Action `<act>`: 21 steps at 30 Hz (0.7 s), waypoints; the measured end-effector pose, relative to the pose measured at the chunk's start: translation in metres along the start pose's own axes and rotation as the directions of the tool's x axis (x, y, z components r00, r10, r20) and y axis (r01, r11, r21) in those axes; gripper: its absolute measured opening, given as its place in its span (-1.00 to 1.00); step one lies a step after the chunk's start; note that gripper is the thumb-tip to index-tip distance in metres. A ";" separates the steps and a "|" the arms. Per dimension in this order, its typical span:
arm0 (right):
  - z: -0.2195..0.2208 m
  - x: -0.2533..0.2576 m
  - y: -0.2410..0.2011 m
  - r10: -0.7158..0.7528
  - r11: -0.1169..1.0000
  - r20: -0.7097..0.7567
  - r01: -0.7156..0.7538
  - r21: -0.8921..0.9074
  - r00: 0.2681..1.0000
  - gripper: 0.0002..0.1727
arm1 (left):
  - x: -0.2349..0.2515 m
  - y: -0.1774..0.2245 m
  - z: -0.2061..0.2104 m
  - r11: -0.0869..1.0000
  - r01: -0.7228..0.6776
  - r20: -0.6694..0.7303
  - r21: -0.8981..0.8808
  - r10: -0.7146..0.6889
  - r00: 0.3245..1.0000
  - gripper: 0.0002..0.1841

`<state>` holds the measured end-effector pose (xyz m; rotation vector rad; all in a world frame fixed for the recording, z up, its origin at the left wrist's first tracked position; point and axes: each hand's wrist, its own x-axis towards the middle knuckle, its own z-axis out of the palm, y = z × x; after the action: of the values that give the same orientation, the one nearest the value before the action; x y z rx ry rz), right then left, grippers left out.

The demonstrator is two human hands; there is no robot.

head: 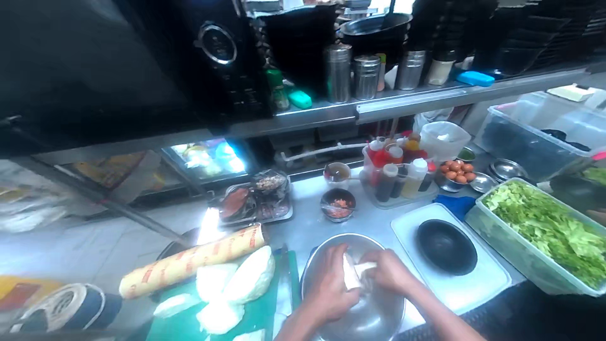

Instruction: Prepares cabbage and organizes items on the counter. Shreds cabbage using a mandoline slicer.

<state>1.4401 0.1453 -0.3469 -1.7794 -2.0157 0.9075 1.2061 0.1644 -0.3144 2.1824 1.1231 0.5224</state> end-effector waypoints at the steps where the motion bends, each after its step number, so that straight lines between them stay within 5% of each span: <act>1: -0.010 -0.002 -0.012 -0.026 1.000 -0.033 0.026 0.011 0.999 -0.74 | 0.001 0.001 0.000 1.000 0.010 0.012 0.004 -0.010 1.000 0.12; 7: 0.047 0.002 0.050 0.122 0.992 0.085 -0.119 -0.046 0.989 -0.71 | 0.003 0.004 -0.005 1.000 -0.007 0.076 0.010 0.006 0.997 0.15; 12: -0.007 -0.004 -0.012 -0.016 0.999 -0.086 0.020 0.038 0.996 -0.77 | 0.002 -0.003 -0.002 1.000 -0.018 0.045 -0.016 0.019 0.999 0.12; 18: 0.041 0.009 0.040 0.103 0.992 0.080 -0.097 -0.079 0.991 -0.71 | 0.000 -0.007 -0.003 0.999 -0.022 0.035 -0.026 0.023 0.999 0.16; 21: 0.009 0.003 0.001 0.029 0.999 0.001 -0.029 -0.028 1.000 -0.74 | -0.001 -0.016 -0.001 0.998 -0.052 -0.012 -0.047 0.051 0.999 0.15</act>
<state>1.4344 0.1459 -0.3551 -1.8279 -2.0185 0.8932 1.1958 0.1710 -0.3245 2.1753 1.0525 0.5781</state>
